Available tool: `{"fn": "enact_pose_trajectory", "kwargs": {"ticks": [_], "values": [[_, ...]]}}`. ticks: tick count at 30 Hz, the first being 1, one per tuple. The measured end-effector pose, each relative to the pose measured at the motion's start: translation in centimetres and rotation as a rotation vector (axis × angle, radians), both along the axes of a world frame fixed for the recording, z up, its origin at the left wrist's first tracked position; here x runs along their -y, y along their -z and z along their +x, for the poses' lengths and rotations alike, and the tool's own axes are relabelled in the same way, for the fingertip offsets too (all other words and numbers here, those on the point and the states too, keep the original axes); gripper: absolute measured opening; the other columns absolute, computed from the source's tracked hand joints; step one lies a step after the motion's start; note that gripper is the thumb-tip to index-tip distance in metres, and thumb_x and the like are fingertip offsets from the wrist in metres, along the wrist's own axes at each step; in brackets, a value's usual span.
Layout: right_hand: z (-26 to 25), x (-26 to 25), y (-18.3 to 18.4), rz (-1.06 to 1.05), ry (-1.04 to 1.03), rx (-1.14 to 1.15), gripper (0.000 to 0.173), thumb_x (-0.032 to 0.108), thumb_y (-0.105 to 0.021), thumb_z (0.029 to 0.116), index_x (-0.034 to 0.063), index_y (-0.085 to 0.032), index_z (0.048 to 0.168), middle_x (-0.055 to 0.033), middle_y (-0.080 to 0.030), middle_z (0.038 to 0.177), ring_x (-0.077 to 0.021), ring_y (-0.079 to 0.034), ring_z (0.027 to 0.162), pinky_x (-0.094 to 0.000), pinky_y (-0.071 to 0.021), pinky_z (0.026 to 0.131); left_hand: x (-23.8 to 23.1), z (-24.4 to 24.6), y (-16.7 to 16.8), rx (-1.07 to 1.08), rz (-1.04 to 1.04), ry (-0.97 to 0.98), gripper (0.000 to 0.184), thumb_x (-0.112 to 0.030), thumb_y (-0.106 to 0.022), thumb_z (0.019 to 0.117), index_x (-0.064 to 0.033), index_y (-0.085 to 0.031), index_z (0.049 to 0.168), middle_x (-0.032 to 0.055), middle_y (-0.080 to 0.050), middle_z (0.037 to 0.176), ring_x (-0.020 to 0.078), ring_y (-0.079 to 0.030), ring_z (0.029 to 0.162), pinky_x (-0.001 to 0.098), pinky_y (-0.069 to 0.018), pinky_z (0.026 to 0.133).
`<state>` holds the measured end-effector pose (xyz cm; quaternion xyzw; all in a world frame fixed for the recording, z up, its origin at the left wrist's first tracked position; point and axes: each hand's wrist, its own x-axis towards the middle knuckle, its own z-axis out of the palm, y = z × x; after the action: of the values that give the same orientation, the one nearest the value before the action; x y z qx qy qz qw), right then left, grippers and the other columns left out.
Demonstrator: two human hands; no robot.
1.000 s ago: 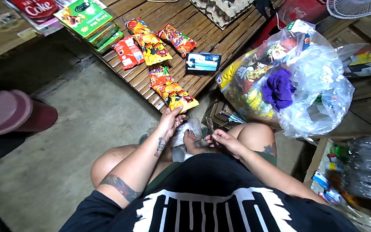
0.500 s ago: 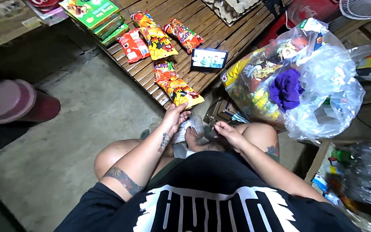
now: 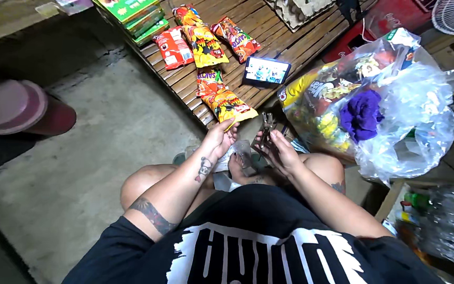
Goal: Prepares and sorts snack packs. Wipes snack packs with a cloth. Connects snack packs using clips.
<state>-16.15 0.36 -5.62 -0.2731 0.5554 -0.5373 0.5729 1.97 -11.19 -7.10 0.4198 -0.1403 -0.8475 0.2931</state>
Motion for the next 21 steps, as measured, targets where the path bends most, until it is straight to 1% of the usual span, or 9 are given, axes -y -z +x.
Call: {"fn": "enact_pose_trajectory", "kwargs": {"ticks": [1,3,5,6,10,14,17,20,21], "values": [[0.2,0.5,-0.4,-0.037,-0.014,0.024,0.025,0.024,-0.040,0.1078,0.0093,-0.055,0.121,-0.0078,-0.066,0.123,-0.0187,-0.066,0.109,-0.0383,-0.0543,0.097,0.1,0.3,-0.4,-0.028,-0.001,-0.004,0.009,-0.022,-0.057,0.1030,-0.0137,-0.060,0.104,-0.0008,-0.063,0.084,0.0046,-0.056,0.058,0.0176,-0.0494,0.053],[0.7,1.6,-1.3,-0.119,-0.080,0.010,0.026,0.027,-0.042,0.1075,0.0122,-0.055,0.124,-0.0057,-0.062,0.135,-0.0181,-0.064,0.116,-0.0385,-0.0537,0.098,0.5,0.6,-1.0,-0.057,0.000,-0.029,0.009,-0.020,-0.055,0.1033,-0.0149,-0.059,0.097,-0.0025,-0.060,0.080,0.0044,-0.055,0.058,0.0173,-0.0499,0.054],[1.4,3.1,-2.3,-0.181,-0.136,-0.076,0.024,0.027,-0.040,0.1075,0.0124,-0.055,0.119,-0.0049,-0.057,0.143,-0.0163,-0.061,0.121,-0.0376,-0.0526,0.098,1.0,0.5,-1.7,-0.057,0.036,-0.089,0.011,-0.015,-0.053,0.1031,-0.0130,-0.058,0.094,-0.0012,-0.058,0.077,0.0057,-0.054,0.056,0.0176,-0.0504,0.053],[1.6,3.8,-2.6,-0.198,-0.153,-0.125,0.023,0.026,-0.040,0.1070,0.0110,-0.055,0.116,-0.0061,-0.057,0.143,-0.0157,-0.060,0.122,-0.0374,-0.0520,0.098,1.2,0.6,-1.9,-0.060,0.046,-0.107,0.010,-0.014,-0.053,0.1030,-0.0128,-0.057,0.094,-0.0012,-0.058,0.076,0.0057,-0.054,0.056,0.0175,-0.0506,0.053],[2.2,6.0,-2.8,-0.262,-0.162,-0.263,0.020,0.023,-0.040,0.1074,0.0075,-0.053,0.110,-0.0070,-0.064,0.130,-0.0122,-0.063,0.113,-0.0348,-0.0528,0.094,1.6,1.2,-2.6,-0.077,0.063,-0.149,0.011,-0.013,-0.052,0.1021,-0.0141,-0.055,0.092,-0.0024,-0.056,0.073,0.0050,-0.054,0.054,0.0169,-0.0510,0.053],[2.9,6.5,-2.9,-0.314,-0.174,-0.356,0.021,0.019,-0.042,0.1060,0.0035,-0.057,0.108,-0.0069,-0.061,0.124,-0.0101,-0.060,0.112,-0.0326,-0.0521,0.096,2.3,1.7,-2.8,-0.118,0.058,-0.180,0.016,-0.013,-0.048,0.1039,-0.0138,-0.055,0.090,-0.0033,-0.055,0.070,0.0041,-0.055,0.056,0.0163,-0.0522,0.056],[3.5,7.0,-3.4,-0.309,-0.222,-0.408,0.020,0.018,-0.044,0.1067,0.0035,-0.058,0.107,-0.0031,-0.061,0.115,-0.0040,-0.058,0.103,-0.0263,-0.0505,0.091,2.4,1.9,-2.9,-0.160,0.061,-0.182,0.016,-0.013,-0.047,0.1041,-0.0135,-0.055,0.090,-0.0033,-0.055,0.069,0.0041,-0.056,0.056,0.0162,-0.0522,0.056],[3.7,7.9,-3.7,-0.328,-0.240,-0.441,0.023,0.020,-0.044,0.1067,0.0022,-0.058,0.109,-0.0031,-0.061,0.111,-0.0040,-0.059,0.100,-0.0272,-0.0509,0.090,2.4,2.1,-3.1,-0.174,0.049,-0.191,0.016,-0.011,-0.047,0.1024,-0.0141,-0.054,0.089,-0.0030,-0.055,0.069,0.0045,-0.056,0.057,0.0162,-0.0524,0.057],[3.7,8.3,-3.7,-0.341,-0.241,-0.447,0.022,0.020,-0.044,0.1066,0.0025,-0.058,0.108,-0.0019,-0.060,0.105,-0.0039,-0.058,0.095,-0.0274,-0.0507,0.087,2.5,2.2,-3.0,-0.172,0.041,-0.190,0.015,-0.011,-0.048,0.1019,-0.0146,-0.053,0.088,-0.0031,-0.055,0.069,0.0043,-0.056,0.057,0.0162,-0.0524,0.057]]}}
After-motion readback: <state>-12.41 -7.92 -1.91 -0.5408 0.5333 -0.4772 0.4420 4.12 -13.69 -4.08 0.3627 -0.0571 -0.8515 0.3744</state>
